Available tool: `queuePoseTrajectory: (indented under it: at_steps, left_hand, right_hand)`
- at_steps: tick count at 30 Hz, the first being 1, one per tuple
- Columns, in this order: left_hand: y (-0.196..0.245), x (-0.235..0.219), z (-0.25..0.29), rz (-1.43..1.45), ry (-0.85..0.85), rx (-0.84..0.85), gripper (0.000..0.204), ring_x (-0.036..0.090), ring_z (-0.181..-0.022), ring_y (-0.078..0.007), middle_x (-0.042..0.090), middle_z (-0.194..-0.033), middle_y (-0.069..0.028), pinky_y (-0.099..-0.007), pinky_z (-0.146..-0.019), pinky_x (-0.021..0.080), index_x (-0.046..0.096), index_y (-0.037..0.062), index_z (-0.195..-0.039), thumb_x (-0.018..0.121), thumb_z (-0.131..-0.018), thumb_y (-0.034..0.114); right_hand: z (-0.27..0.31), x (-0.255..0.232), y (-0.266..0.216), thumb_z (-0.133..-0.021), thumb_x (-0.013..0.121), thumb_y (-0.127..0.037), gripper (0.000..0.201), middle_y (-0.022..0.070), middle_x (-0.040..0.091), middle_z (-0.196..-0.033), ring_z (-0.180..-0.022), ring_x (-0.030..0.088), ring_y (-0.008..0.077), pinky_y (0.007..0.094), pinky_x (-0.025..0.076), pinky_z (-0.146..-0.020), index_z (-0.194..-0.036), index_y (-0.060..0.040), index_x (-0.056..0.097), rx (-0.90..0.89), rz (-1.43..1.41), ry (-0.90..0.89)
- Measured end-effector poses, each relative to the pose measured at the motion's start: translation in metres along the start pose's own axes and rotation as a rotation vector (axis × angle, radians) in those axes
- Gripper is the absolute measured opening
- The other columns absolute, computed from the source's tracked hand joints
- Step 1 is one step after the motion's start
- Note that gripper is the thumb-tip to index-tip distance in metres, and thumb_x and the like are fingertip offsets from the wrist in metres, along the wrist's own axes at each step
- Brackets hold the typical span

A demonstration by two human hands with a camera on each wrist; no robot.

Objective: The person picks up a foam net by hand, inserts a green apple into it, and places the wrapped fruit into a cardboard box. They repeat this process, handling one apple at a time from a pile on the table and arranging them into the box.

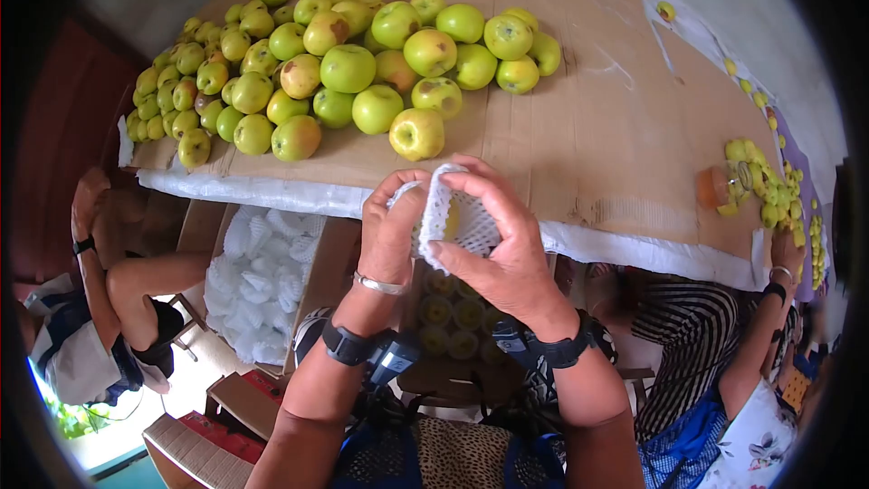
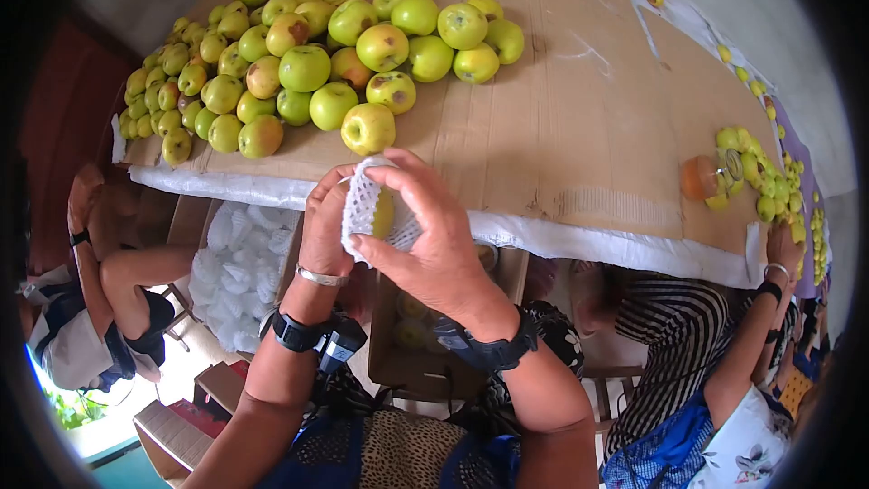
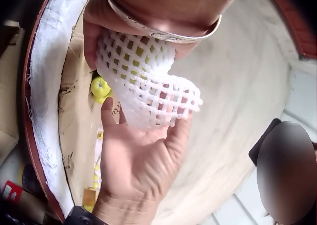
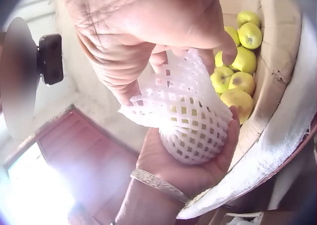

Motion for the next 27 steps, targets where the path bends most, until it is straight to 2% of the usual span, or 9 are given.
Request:
queuePoseTrajectory:
  at_steps: [5, 7, 11, 14, 17, 18, 21, 25, 27]
  left_hand:
    - [0.016, 0.012, 0.011, -0.26, -0.106, 0.195, 0.036, 0.058, -0.084, -0.0144, 0.06, -0.093, -0.006, -0.0274, -0.076, 0.046, 0.054, 0.0022, -0.105, 0.042, -0.091, 0.033]
    - [-0.004, 0.011, 0.006, 0.012, -0.146, -0.052, 0.039, 0.057, -0.085, -0.0153, 0.059, -0.094, -0.0067, -0.028, -0.076, 0.046, 0.053, 0.0026, -0.106, 0.041, -0.091, 0.037]
    - [0.005, 0.024, 0.011, -0.244, -0.216, -0.052, 0.039, 0.057, -0.088, -0.0187, 0.059, -0.097, -0.0084, -0.0308, -0.078, 0.046, 0.052, 0.0025, -0.108, 0.047, -0.084, 0.034]
    - [-0.012, 0.014, 0.004, 0.009, -0.212, -0.137, 0.041, 0.057, -0.09, -0.0207, 0.058, -0.1, -0.0102, -0.0319, -0.08, 0.046, 0.049, 0.002, -0.112, 0.045, -0.082, 0.03]
    - [0.004, 0.03, 0.011, 0.31, -0.197, -0.18, 0.04, 0.058, -0.088, -0.0194, 0.058, -0.097, -0.0097, -0.0297, -0.079, 0.046, 0.049, 0.0009, -0.114, 0.047, -0.083, 0.025]
    - [0.004, 0.03, 0.008, 0.351, -0.298, -0.182, 0.047, 0.057, -0.095, -0.0232, 0.058, -0.105, -0.0144, -0.0324, -0.084, 0.046, 0.044, 0.0006, -0.122, 0.044, -0.083, 0.027]
    - [0.006, 0.036, 0.011, 0.612, -0.42, -0.245, 0.05, 0.056, -0.101, -0.026, 0.056, -0.113, -0.0172, -0.0361, -0.088, 0.045, 0.043, 0.0005, -0.125, 0.041, -0.084, 0.03]
    - [-0.007, 0.018, 0.004, 0.637, -0.247, -0.294, 0.05, 0.057, -0.101, -0.0298, 0.057, -0.114, -0.0176, -0.0441, -0.088, 0.045, 0.049, 0.0032, -0.122, 0.038, -0.086, 0.036]
    - [-0.008, 0.017, 0.006, 0.708, -0.273, -0.339, 0.044, 0.057, -0.1, -0.0292, 0.059, -0.11, -0.0155, -0.0459, -0.088, 0.044, 0.054, 0.0049, -0.114, 0.038, -0.087, 0.036]
  right_hand:
    - [-0.001, 0.001, -0.002, -0.063, 0.075, -0.014, 0.055, 0.0165, 0.051, -0.117, -0.108, 0.052, 0.0284, 0.0357, 0.042, -0.09, -0.111, -0.0013, 0.05, -0.004, 0.164, 0.018]
    - [-0.001, 0.005, 0.001, -0.064, 0.074, -0.015, 0.054, 0.0168, 0.051, -0.115, -0.105, 0.053, 0.0289, 0.0357, 0.043, -0.088, -0.11, -0.0007, 0.05, 0.027, 0.216, -0.036]
    - [0.0, 0.006, 0.001, -0.066, 0.073, -0.019, 0.055, 0.016, 0.052, -0.114, -0.102, 0.054, 0.0274, 0.0349, 0.043, -0.086, -0.112, -0.0006, 0.049, 0.012, 0.247, -0.064]
    - [-0.002, 0.002, 0.001, -0.073, 0.069, -0.02, 0.048, 0.0147, 0.053, -0.115, -0.1, 0.054, 0.0222, 0.0331, 0.043, -0.085, -0.112, 0.0001, 0.051, 0.029, 0.064, -0.061]
    - [-0.004, -0.016, 0.011, -0.077, 0.066, -0.02, 0.035, 0.0162, 0.056, -0.105, -0.098, 0.055, 0.0277, 0.0347, 0.042, -0.086, -0.102, 0.0019, 0.055, 0.159, -0.073, 0.039]
    - [-0.004, -0.019, 0.012, -0.081, 0.06, -0.016, 0.023, 0.0147, 0.058, -0.104, -0.094, 0.057, 0.025, 0.0325, 0.043, -0.083, -0.095, 0.0024, 0.058, 0.137, 0.002, 0.068]
    - [0.001, -0.013, 0.034, -0.083, 0.057, -0.014, 0.019, 0.0151, 0.058, -0.105, -0.092, 0.059, 0.0249, 0.0323, 0.044, -0.082, -0.094, 0.0018, 0.059, 0.295, -0.327, 0.054]
    - [-0.001, -0.017, 0.022, -0.081, 0.058, -0.011, 0.016, 0.0148, 0.059, -0.102, -0.09, 0.059, 0.0265, 0.0312, 0.045, -0.08, -0.091, 0.0014, 0.058, 0.143, -0.079, 0.113]
    - [-0.003, -0.015, 0.008, -0.076, 0.063, -0.011, 0.018, 0.0139, 0.059, -0.1, -0.089, 0.059, 0.027, 0.0314, 0.045, -0.079, -0.089, 0.0002, 0.057, -0.014, 0.043, 0.077]
Point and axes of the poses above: each hand's wrist, its own z-axis away from the middle knuckle, its own x-axis out of the palm, y = z × x, the point moved 9 cm from there along -z, towards the middle knuckle
